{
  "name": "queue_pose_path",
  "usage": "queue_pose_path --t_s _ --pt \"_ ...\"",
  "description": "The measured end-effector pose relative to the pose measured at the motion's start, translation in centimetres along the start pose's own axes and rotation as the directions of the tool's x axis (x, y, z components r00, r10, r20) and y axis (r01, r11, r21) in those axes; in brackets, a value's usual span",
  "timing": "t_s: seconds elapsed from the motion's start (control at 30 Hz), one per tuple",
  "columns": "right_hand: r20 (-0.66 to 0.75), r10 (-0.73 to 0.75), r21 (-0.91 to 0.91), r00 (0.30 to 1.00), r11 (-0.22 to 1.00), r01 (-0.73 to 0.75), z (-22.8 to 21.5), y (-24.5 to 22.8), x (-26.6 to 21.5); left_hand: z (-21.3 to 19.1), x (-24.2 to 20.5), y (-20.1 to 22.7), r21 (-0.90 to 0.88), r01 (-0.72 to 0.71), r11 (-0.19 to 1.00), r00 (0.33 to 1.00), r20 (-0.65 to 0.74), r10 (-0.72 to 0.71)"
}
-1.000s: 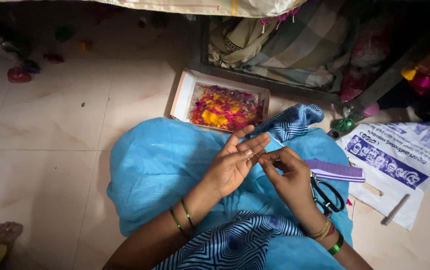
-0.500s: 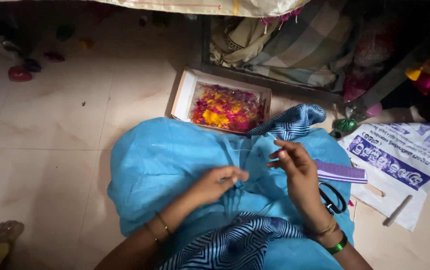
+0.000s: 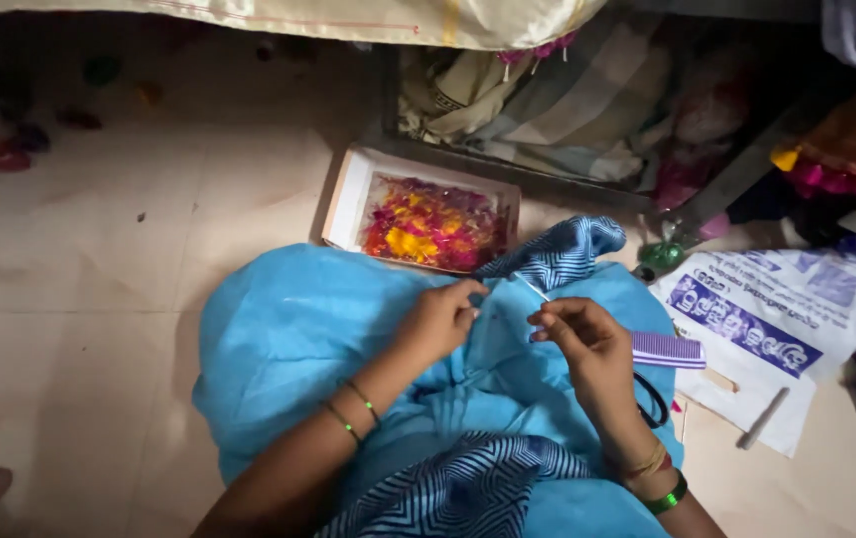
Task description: A person is sewing decorative threads and elements onto the edge of a saree.
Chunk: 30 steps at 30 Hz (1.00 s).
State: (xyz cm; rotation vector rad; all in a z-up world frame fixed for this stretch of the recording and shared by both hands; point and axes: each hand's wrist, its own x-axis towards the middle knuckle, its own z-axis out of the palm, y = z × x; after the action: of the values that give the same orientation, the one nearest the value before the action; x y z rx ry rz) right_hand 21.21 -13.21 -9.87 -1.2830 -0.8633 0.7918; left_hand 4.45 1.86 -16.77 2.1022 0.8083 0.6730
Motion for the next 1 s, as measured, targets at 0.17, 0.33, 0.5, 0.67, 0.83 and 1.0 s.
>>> queue_pose_path --t_s 0.17,0.33,0.5,0.67,0.83,1.0 --pt "0.093 -0.006 -0.093 0.996 0.996 0.014 0.4 -1.4 1.2 -2.5 -0.4 4.0 -0.444 0.111 0.889 0.978 0.206 -0.019" --pt "0.268 -0.225 -0.319 0.937 0.897 0.307 2.0 -3.4 3.1 -2.2 0.1 4.4 -0.608 0.093 0.788 0.969 0.236 0.068" --pt "0.193 -0.26 -0.145 0.946 0.946 0.289 0.5 -4.3 6.4 -4.3 1.4 5.5 -0.685 0.176 0.707 0.956 0.29 0.044" --pt "0.012 -0.272 0.097 0.962 0.958 0.27 -0.1 -11.6 8.6 -7.0 3.0 5.4 -0.676 0.162 0.719 0.957 0.286 0.053" --pt "-0.008 -0.247 0.203 0.969 0.948 0.243 -0.2 -14.2 9.6 -9.3 5.4 6.3 -0.742 0.22 0.633 0.945 0.324 0.051" --pt "-0.026 -0.266 0.301 0.964 0.917 0.261 -1.4 -12.8 11.3 -10.9 7.3 6.5 -0.815 0.374 0.441 0.854 0.489 0.179"
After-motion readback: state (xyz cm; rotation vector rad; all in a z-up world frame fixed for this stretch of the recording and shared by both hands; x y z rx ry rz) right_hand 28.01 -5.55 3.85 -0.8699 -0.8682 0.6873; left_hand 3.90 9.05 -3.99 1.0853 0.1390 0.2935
